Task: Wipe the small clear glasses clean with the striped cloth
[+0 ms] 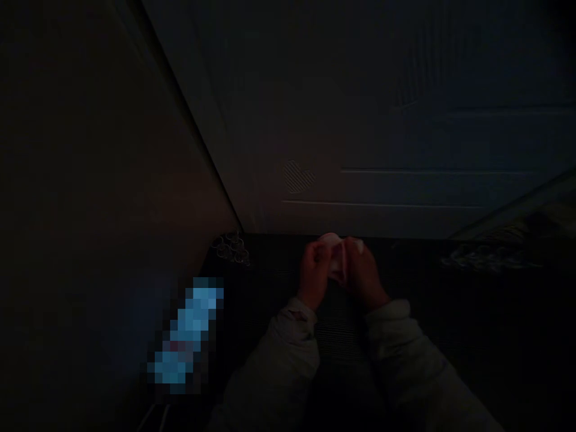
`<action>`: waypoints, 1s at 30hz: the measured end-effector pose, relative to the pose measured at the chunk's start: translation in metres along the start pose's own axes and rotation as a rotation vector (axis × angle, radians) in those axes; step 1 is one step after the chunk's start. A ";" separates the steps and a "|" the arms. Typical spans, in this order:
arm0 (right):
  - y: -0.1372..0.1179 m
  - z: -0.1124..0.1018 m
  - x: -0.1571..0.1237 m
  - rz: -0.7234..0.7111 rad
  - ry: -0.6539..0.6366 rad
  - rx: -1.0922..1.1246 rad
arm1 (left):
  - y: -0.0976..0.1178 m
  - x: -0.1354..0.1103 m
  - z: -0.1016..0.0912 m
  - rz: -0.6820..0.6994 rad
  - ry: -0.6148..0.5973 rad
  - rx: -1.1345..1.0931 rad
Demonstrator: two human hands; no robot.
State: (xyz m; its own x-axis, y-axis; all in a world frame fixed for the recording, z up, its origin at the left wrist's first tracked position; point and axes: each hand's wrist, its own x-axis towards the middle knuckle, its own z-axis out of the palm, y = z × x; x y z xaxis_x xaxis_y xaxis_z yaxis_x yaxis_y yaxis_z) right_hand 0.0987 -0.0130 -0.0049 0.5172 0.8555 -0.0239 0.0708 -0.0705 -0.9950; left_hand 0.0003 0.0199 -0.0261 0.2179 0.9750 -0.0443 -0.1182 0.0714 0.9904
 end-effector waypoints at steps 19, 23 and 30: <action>0.024 0.006 -0.037 -0.030 -0.008 0.059 | 0.003 -0.014 -0.015 0.016 -0.026 0.167; 0.025 -0.012 -0.067 -0.069 -0.065 0.065 | 0.001 -0.047 -0.023 -0.003 -0.088 0.179; 0.023 -0.035 -0.087 -0.069 -0.124 0.074 | -0.001 -0.073 -0.034 -0.061 -0.150 0.128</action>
State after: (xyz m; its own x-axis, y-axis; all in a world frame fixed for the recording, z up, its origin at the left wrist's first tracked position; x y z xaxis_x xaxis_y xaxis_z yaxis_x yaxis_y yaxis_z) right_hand 0.0852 -0.1072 -0.0222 0.4033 0.9143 0.0380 0.0374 0.0250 -0.9990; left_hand -0.0482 -0.0441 -0.0288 0.3643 0.9265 -0.0944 0.0214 0.0930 0.9954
